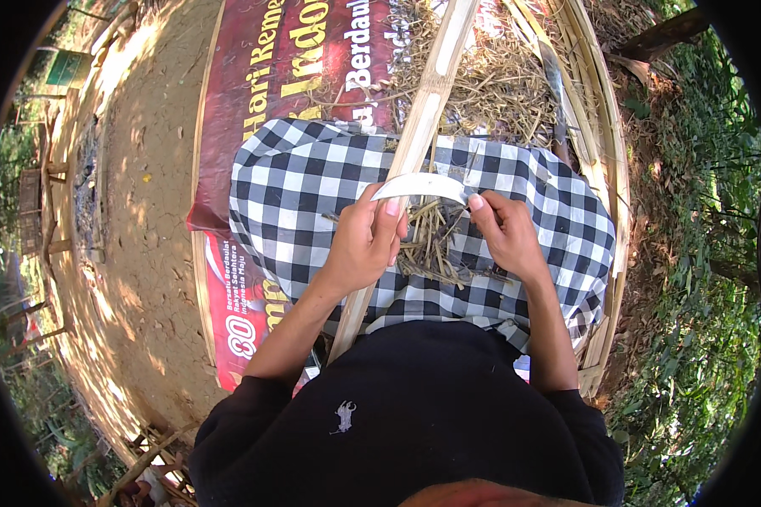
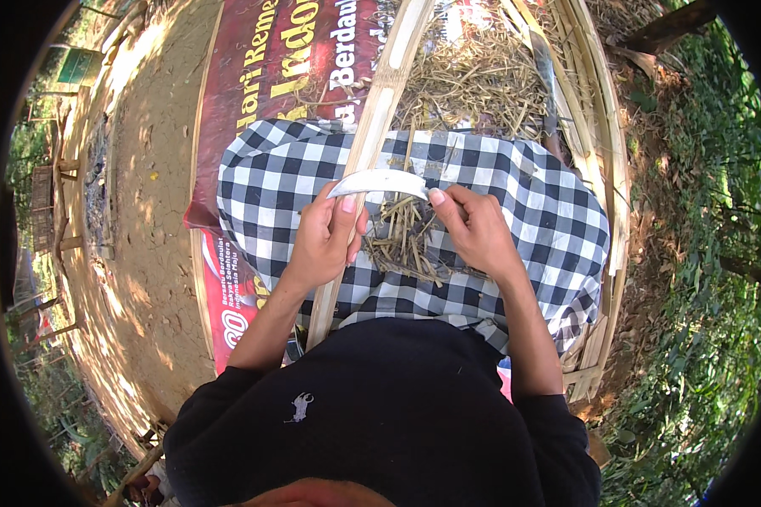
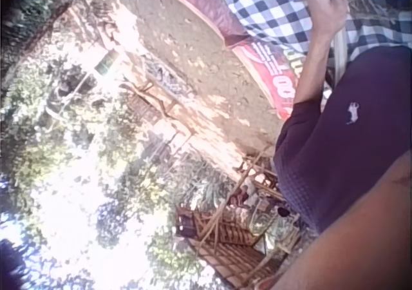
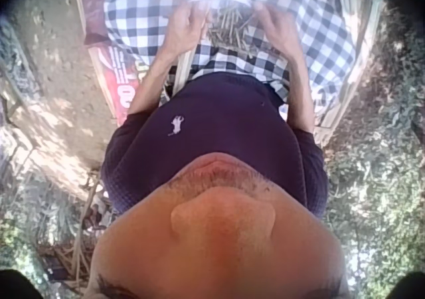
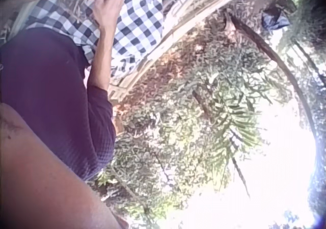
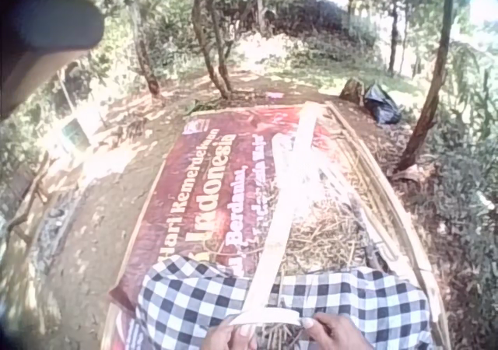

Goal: The person shaves and smooths a strip of bamboo using a curved knife while sitting with the material over their lap.

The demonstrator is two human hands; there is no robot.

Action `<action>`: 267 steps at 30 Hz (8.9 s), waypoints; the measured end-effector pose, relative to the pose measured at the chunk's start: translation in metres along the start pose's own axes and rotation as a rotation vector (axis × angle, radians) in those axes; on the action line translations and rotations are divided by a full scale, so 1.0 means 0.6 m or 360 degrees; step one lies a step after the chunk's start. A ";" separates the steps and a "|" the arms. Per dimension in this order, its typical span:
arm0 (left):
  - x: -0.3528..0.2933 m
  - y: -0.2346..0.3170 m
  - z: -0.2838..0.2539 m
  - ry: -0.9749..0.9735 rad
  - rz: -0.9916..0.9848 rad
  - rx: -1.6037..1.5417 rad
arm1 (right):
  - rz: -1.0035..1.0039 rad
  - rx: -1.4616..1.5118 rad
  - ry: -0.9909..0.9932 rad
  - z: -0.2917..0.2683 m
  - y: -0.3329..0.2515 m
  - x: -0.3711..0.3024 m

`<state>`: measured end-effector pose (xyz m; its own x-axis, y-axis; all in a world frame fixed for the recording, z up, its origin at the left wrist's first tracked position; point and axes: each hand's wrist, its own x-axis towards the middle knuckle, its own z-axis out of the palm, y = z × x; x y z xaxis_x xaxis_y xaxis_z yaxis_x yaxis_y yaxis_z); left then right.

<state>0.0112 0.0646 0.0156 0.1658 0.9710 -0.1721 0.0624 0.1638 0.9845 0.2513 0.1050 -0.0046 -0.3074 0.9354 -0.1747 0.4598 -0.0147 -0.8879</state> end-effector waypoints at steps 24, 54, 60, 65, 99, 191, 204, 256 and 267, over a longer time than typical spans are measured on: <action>-0.035 -0.029 -0.013 -0.0177 -0.0219 -0.0503 | -0.0055 -0.0186 -0.0238 0.025 -0.015 -0.026; -0.043 -0.026 -0.004 -0.0183 -0.0297 -0.0475 | -0.0525 -0.0990 0.0291 0.051 -0.004 0.012; -0.048 -0.022 0.005 -0.0192 -0.0375 -0.0393 | -0.0732 -0.1238 0.0307 0.028 0.019 0.042; -0.084 -0.029 -0.003 -0.0244 -0.0444 -0.0492 | 0.0364 -0.1272 0.0966 -0.160 0.127 0.130; -0.042 -0.012 -0.007 -0.0034 -0.0241 -0.0419 | 0.0162 -0.1228 0.1018 -0.025 0.095 0.111; -0.071 -0.049 0.000 -0.0074 -0.0288 -0.0340 | -0.0517 -0.1361 0.0572 0.044 0.031 0.101; -0.069 -0.043 0.006 -0.0179 -0.0339 -0.0471 | -0.0195 -0.1406 0.0424 -0.001 -0.003 0.071; -0.057 -0.045 -0.024 -0.0315 -0.0476 -0.0562 | 0.0146 0.0289 -0.0341 0.002 -0.022 0.013; -0.050 -0.043 -0.019 -0.0280 -0.0522 -0.0572 | 0.0398 0.0542 -0.0089 -0.014 0.009 0.022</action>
<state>-0.0067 0.0336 -0.0041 0.3590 0.8197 -0.4463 -0.1982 0.5342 0.8218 0.2568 0.1203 -0.0080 -0.2705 0.8676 -0.4172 0.2277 -0.3633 -0.9034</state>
